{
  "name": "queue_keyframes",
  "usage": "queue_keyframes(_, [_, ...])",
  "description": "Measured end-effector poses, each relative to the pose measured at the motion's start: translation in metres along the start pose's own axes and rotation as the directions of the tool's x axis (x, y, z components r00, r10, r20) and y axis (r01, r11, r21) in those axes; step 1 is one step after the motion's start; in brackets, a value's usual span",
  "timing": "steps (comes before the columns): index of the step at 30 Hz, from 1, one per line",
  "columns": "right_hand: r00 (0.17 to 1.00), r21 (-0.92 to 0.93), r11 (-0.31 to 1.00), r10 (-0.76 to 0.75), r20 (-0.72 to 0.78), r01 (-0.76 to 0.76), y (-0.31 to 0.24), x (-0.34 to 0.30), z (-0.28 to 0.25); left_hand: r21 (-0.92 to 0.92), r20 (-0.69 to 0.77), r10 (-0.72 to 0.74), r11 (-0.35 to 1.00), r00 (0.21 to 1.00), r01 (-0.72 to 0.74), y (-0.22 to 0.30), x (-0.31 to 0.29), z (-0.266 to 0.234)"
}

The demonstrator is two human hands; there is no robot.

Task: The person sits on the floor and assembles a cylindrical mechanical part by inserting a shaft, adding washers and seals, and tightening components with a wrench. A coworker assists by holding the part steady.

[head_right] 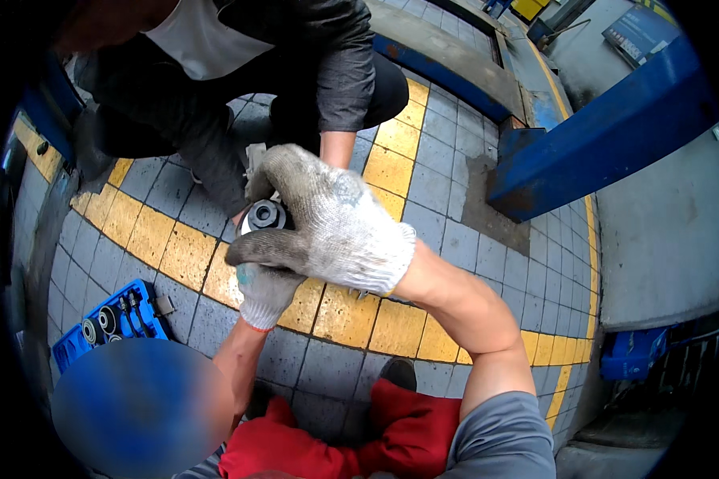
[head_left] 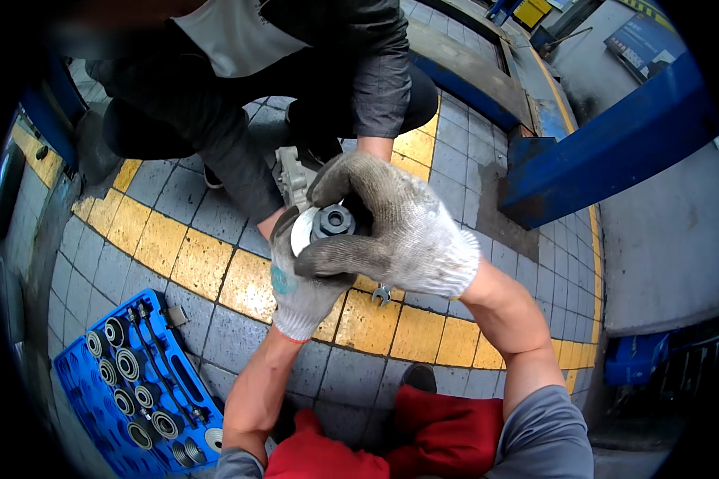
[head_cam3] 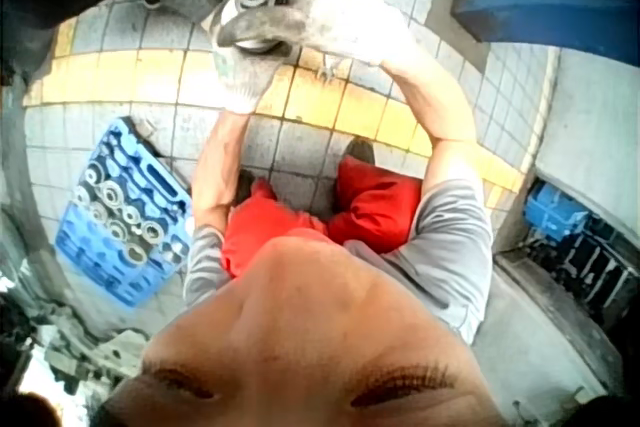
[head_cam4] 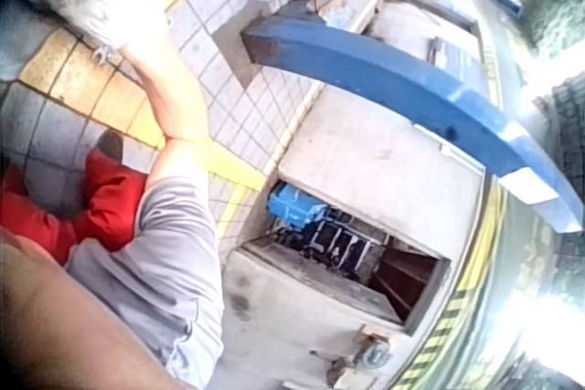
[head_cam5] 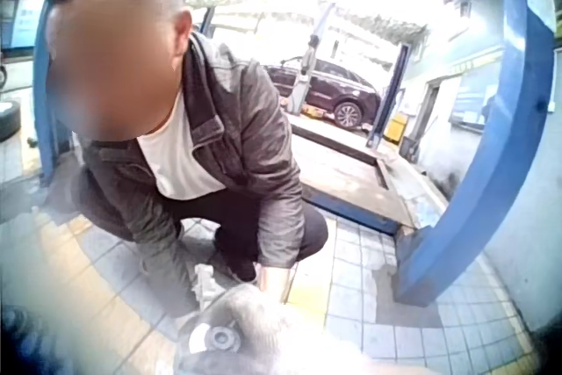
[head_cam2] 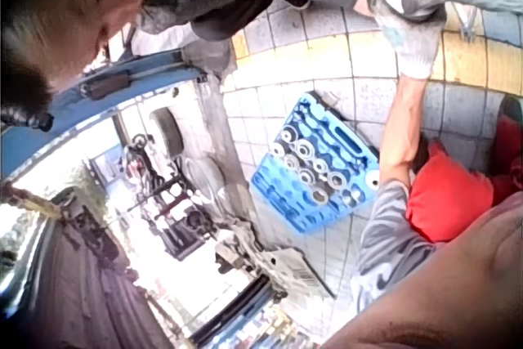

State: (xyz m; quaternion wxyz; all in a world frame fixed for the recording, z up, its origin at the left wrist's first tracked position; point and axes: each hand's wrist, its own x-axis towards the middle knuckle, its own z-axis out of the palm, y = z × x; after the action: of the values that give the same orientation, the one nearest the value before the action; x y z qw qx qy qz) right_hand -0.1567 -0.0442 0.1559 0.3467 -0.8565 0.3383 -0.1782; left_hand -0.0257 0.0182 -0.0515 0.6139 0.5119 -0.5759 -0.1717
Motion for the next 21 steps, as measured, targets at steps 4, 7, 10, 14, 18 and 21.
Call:
queue_keyframes(4, [0.910, -0.186, 0.893, -0.415, 0.010, 0.409, -0.002, 0.003, -0.007, -0.062, -0.081, 0.009, 0.998, 0.997, -0.014, 0.023, 0.017, -0.001])
queue_keyframes(7, [0.870, -0.345, 0.802, -0.481, 0.108, 0.487, -0.011, 0.010, -0.014, -0.050, -0.089, 0.089, 0.994, 0.992, -0.093, 0.028, 0.024, -0.004])
queue_keyframes(10, [0.870, -0.596, 0.648, -0.447, 0.208, 0.475, -0.024, 0.017, -0.018, 0.004, -0.079, 0.116, 0.993, 0.990, -0.117, 0.020, 0.018, -0.009])
queue_keyframes(14, [0.834, -0.672, 0.494, -0.323, 0.447, 0.551, -0.045, 0.018, -0.035, 0.059, -0.059, 0.158, 0.986, 0.986, -0.154, 0.006, 0.013, -0.004])
queue_keyframes(18, [0.923, -0.844, 0.394, -0.028, 0.385, 0.364, -0.042, 0.025, -0.038, 0.010, -0.115, 0.082, 0.997, 0.990, -0.081, 0.006, 0.012, 0.002])
queue_keyframes(21, [0.873, -0.782, 0.405, -0.096, 0.479, 0.474, -0.066, 0.028, -0.041, 0.011, -0.122, 0.074, 0.997, 0.990, -0.073, 0.001, 0.009, 0.003])
